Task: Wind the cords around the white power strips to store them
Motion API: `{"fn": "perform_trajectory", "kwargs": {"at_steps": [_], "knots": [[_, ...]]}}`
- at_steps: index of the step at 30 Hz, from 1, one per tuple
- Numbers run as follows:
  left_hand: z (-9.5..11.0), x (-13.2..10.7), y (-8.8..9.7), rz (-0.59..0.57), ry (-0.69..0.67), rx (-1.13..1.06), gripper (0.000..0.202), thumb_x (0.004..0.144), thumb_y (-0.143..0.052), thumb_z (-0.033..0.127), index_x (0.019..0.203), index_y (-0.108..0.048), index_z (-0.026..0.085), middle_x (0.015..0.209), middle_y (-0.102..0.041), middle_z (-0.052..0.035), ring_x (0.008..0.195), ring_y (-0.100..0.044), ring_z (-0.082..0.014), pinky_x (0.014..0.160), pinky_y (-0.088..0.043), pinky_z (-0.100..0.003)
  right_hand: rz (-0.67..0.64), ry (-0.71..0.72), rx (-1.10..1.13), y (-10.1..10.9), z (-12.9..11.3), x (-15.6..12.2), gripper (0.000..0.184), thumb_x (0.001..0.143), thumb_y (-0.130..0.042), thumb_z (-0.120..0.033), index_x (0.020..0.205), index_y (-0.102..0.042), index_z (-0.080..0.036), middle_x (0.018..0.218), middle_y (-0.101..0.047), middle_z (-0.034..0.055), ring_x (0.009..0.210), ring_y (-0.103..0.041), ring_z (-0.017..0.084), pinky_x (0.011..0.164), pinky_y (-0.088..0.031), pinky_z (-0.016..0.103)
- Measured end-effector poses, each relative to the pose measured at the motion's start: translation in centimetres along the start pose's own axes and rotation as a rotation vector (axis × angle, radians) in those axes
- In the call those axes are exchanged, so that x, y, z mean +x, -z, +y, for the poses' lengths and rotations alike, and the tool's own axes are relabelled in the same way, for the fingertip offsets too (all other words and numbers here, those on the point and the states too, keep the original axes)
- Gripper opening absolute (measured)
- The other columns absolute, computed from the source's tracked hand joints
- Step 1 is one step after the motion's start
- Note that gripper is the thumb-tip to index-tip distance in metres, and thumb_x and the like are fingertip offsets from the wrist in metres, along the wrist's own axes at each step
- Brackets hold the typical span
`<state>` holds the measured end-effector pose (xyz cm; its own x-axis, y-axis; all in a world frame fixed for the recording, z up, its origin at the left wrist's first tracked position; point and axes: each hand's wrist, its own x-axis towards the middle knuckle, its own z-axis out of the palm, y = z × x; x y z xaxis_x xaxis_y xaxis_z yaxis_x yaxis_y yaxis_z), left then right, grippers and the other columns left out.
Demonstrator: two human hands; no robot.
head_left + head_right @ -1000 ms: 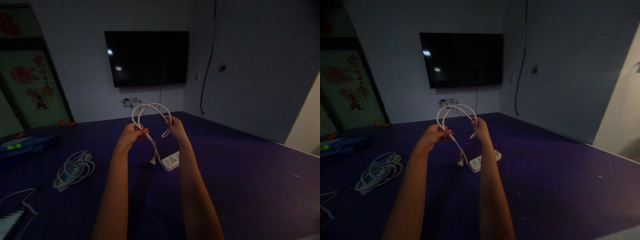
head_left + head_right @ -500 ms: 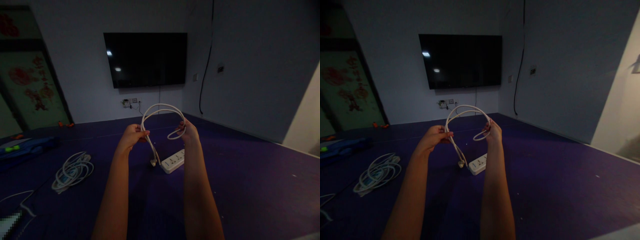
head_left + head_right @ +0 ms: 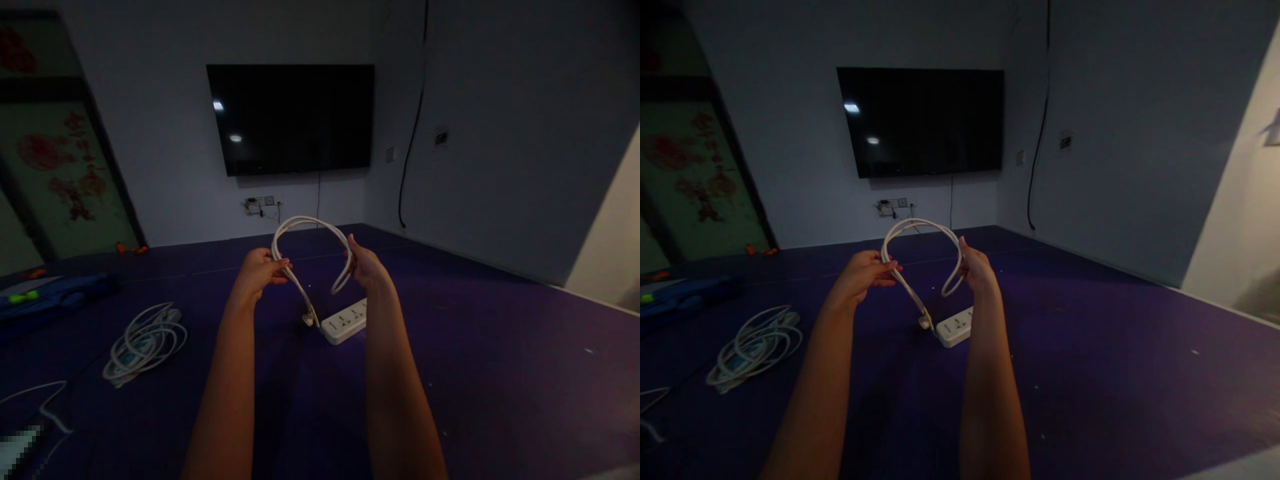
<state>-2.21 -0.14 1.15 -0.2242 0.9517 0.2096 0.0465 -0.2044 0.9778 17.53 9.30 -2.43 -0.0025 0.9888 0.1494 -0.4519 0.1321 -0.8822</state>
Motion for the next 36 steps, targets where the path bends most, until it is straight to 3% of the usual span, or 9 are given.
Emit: {"fn": "perform_trajectory", "kwargs": {"at_steps": [6,12,17,23,26,31,36], "knots": [[0.0,0.0,0.2,0.002,-0.003,-0.001,0.016,0.07,-0.067,0.005,0.074,-0.055,0.014,0.062,-0.067,-0.0052,0.053,-0.064,-0.0147,0.05,-0.053,-0.024,-0.013,0.246,-0.144,0.5,0.0,0.1,0.03,0.069,-0.07,-0.043,0.06,-0.056,-0.018,0.043,-0.046,-0.0059,0.036,-0.039,0.007,0.034,-0.031,0.019],[0.1,-0.1,-0.5,0.041,-0.011,0.008,0.017,0.071,-0.064,0.002,0.076,-0.053,0.014,0.061,-0.066,-0.0033,0.052,-0.064,-0.014,0.05,-0.053,-0.024,0.0,0.195,-0.34,0.3,-0.1,0.1,0.012,0.073,-0.066,-0.021,0.062,-0.064,-0.015,0.047,-0.058,-0.0012,0.037,-0.047,0.007,0.035,-0.037,0.017],[0.0,-0.1,-0.7,0.105,-0.032,-0.039,0.018,0.072,-0.063,0.002,0.079,-0.052,0.014,0.06,-0.065,-0.0019,0.054,-0.064,-0.0134,0.053,-0.054,-0.024,-0.134,-0.034,-0.401,-0.4,-0.2,-0.7,0.016,0.076,-0.063,-0.014,0.06,-0.063,-0.014,0.051,-0.062,0.0032,0.04,-0.055,0.012,0.037,-0.048,0.023],[-0.2,0.2,-0.7,0.193,-0.058,-0.134,0.017,0.073,-0.061,0.001,0.077,-0.051,0.013,0.06,-0.064,-0.0015,0.053,-0.063,-0.0121,0.055,-0.055,-0.025,-0.487,-0.091,-0.325,-0.9,-0.2,-1.4,0.007,0.074,-0.069,-0.02,0.071,-0.065,-0.015,0.064,-0.067,0.0044,0.057,-0.063,0.014,0.049,-0.057,0.025],[-0.1,0.3,-0.9,0.205,-0.068,-0.191,0.015,0.073,-0.061,0.001,0.075,-0.052,0.013,0.06,-0.065,-0.0018,0.053,-0.063,-0.0116,0.053,-0.055,-0.023,-0.613,-0.114,-0.309,-1.3,0.4,-1.3,0.011,0.07,-0.073,-0.018,0.077,-0.065,-0.015,0.071,-0.068,0.0039,0.065,-0.065,0.013,0.058,-0.058,0.025],[0.2,0.3,-0.9,0.218,-0.077,-0.272,0.015,0.073,-0.06,0.0,0.072,-0.054,0.013,0.062,-0.066,-0.0037,0.054,-0.064,-0.0126,0.055,-0.056,-0.024,-0.648,-0.084,-0.316,-2.0,2.0,-0.1,0.018,0.066,-0.076,-0.016,0.08,-0.065,-0.015,0.079,-0.067,0.0024,0.073,-0.063,0.012,0.069,-0.055,0.025],[0.5,0.2,-0.6,0.223,-0.069,-0.36,0.014,0.074,-0.06,-0.001,0.069,-0.054,0.011,0.064,-0.067,-0.0058,0.054,-0.065,-0.0134,0.061,-0.058,-0.029,-0.687,0.068,-0.287,-2.1,3.3,0.8,0.021,0.067,-0.076,-0.024,0.084,-0.067,-0.014,0.08,-0.068,0.0025,0.072,-0.061,0.01,0.073,-0.048,0.023]]}}
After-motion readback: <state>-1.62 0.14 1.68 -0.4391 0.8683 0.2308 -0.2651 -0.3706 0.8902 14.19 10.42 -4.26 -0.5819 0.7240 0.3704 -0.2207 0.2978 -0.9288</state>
